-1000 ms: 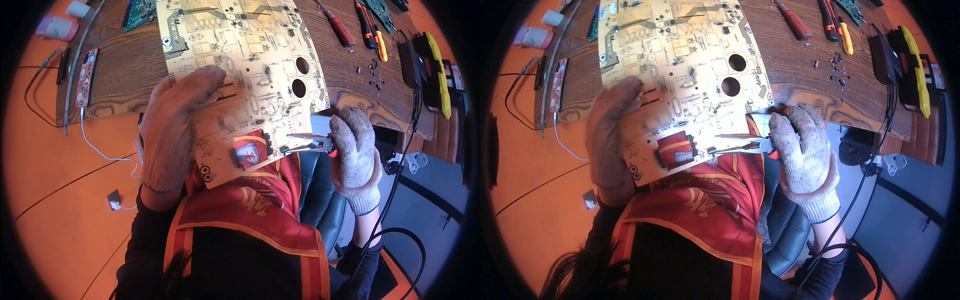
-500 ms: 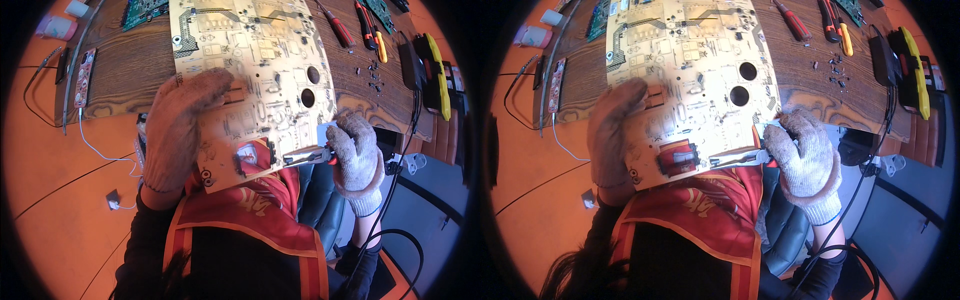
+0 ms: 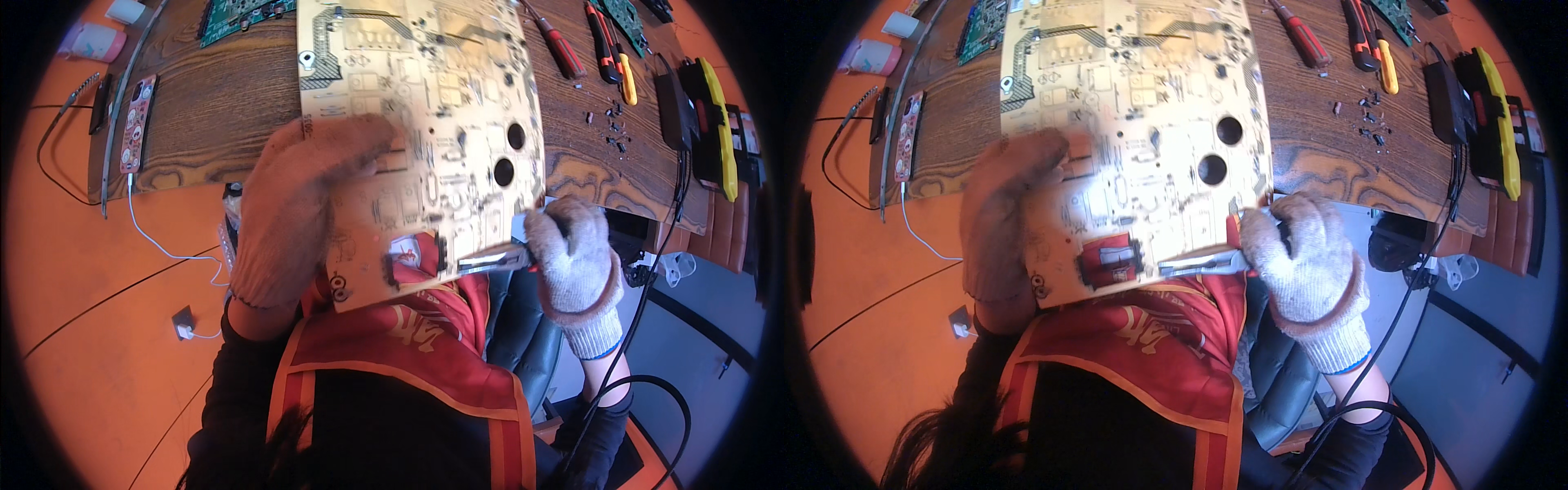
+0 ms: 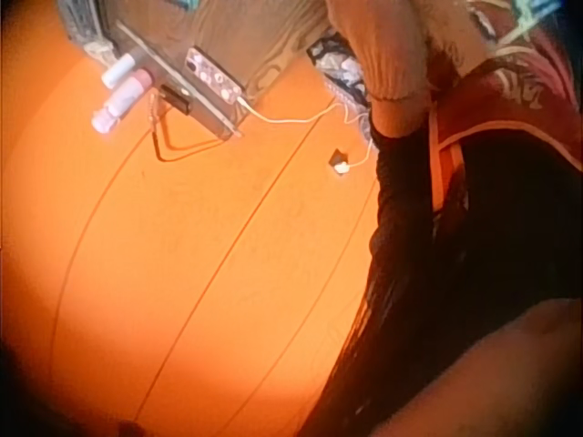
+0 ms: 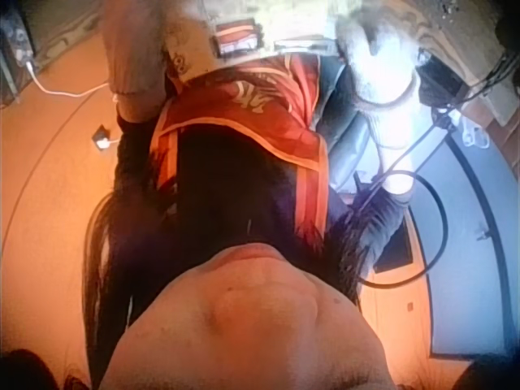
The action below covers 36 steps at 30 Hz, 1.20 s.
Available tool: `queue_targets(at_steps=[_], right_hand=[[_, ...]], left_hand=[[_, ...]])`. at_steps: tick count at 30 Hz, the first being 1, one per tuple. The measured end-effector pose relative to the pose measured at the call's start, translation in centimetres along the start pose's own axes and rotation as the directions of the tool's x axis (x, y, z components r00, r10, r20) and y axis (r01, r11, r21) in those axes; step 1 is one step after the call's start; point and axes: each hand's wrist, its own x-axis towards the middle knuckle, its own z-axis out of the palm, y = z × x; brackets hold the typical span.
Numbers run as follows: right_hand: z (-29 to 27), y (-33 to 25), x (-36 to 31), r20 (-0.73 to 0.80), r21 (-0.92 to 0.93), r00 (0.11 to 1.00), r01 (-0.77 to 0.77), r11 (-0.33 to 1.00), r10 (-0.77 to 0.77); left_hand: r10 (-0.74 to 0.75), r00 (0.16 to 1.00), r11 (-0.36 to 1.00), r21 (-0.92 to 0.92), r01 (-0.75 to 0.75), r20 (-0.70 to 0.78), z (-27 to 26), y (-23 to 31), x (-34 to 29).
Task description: The person uses pliers to remove small components from a printed circuit board. They repeatedly grip and pull components, then place them on the table. The board is rotated and repositioned to access different areas.
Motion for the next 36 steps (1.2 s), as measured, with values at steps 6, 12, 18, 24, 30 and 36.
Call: queue_targets(at_steps=[6,12,18,24,30,36], right_hand=[[0.2,-1.8,-0.6,0.138,0.005,0.99,0.031,1.0,-0.031],[1.3,-1.8,-0.7,0.09,0.126,0.996,-0.021,0.992,0.009],[0.4,-1.3,-0.4,0.116,0.042,0.993,0.029,0.999,-0.034],[-0.1,-2.5,-0.6,0.351,0.041,0.936,-0.024,0.999,0.009],[-0.4,-3.3,-0.9,0.409,0.159,0.908,-0.165,0.973,0.088],[0.3,-4.4,-1.6,0.55,0.274,0.795,-0.462,0.843,0.256]], left_hand=[[-0.375,0.927,0.869,-0.343,0.355,0.009,0.4,0.7,0.4],[-0.383,0.924,0.874,-0.322,0.365,0.008,0.2,0.0,0.4],[0.254,0.953,0.89,0.346,-0.297,0.163,-1.3,-2.1,0.8],[0.295,0.941,0.866,0.37,-0.336,0.163,-1.6,-3.3,1.8],[0.239,0.967,0.885,0.391,-0.253,0.085,-1.1,-3.2,1.8],[0.173,0.983,0.96,0.235,-0.154,-0.065,0.6,-2.0,0.8]])
